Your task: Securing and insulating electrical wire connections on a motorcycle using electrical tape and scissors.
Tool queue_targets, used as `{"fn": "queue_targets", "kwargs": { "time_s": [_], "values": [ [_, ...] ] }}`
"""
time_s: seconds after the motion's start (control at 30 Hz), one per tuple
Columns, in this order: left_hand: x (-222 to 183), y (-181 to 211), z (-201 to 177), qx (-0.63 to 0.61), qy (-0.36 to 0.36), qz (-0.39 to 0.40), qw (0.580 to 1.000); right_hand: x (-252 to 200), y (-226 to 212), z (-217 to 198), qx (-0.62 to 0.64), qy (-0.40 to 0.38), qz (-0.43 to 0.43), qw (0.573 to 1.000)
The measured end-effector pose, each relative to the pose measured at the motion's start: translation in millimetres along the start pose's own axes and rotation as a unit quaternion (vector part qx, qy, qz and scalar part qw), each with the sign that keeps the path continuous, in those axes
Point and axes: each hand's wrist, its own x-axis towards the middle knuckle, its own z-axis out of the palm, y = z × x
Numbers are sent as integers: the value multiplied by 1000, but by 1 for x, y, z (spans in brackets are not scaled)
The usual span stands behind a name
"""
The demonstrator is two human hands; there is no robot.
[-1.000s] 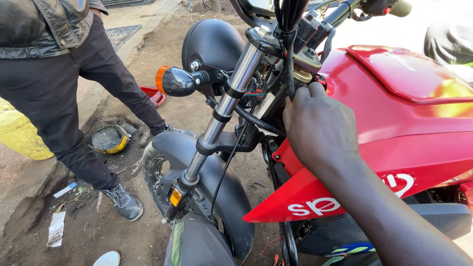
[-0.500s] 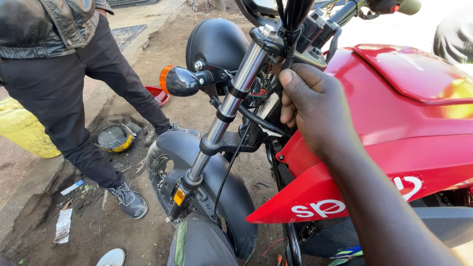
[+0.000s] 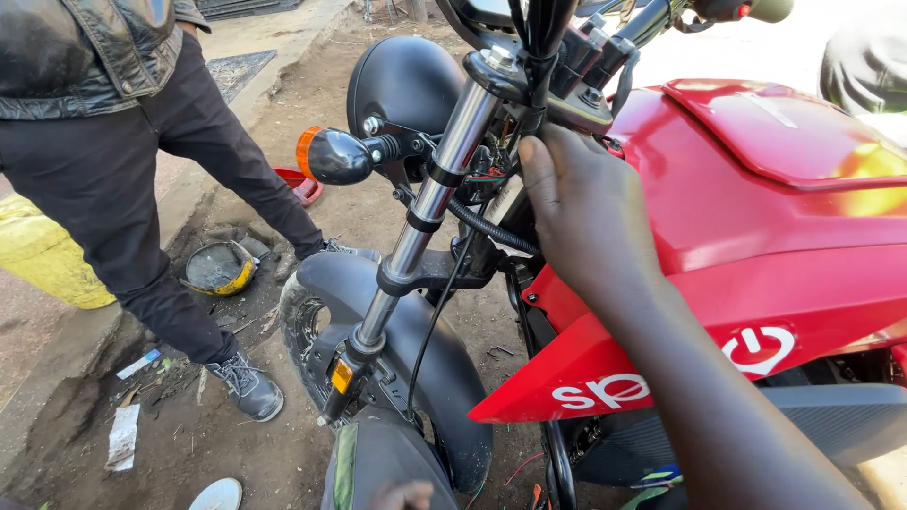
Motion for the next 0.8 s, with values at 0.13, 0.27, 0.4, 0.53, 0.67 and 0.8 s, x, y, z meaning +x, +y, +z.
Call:
{"fn": "queue_targets", "kwargs": {
  "time_s": [0.13,0.27,0.4,0.53,0.67,0.8],
  "values": [
    [-186,31,-12,-38,-255,365,894,-45,-25,-35,-33,58,-4,998],
    [-294,68,26,-140,-407,536,726,-119,-47,-50,170,-73,160,969],
    [-338,83,67,-145,-410,602,670,-165,-53,-43,213,-164,93,959],
    [-347,74,88,-184,-376,539,731,-164,-48,-38,145,-48,49,987],
    [-359,65,79,-131,-336,613,703,-160,-40,-38,285,-15,150,947],
    [-364,74,51,-77,-455,565,684,-157,-31,-38,555,-12,285,781]
  ]
}}
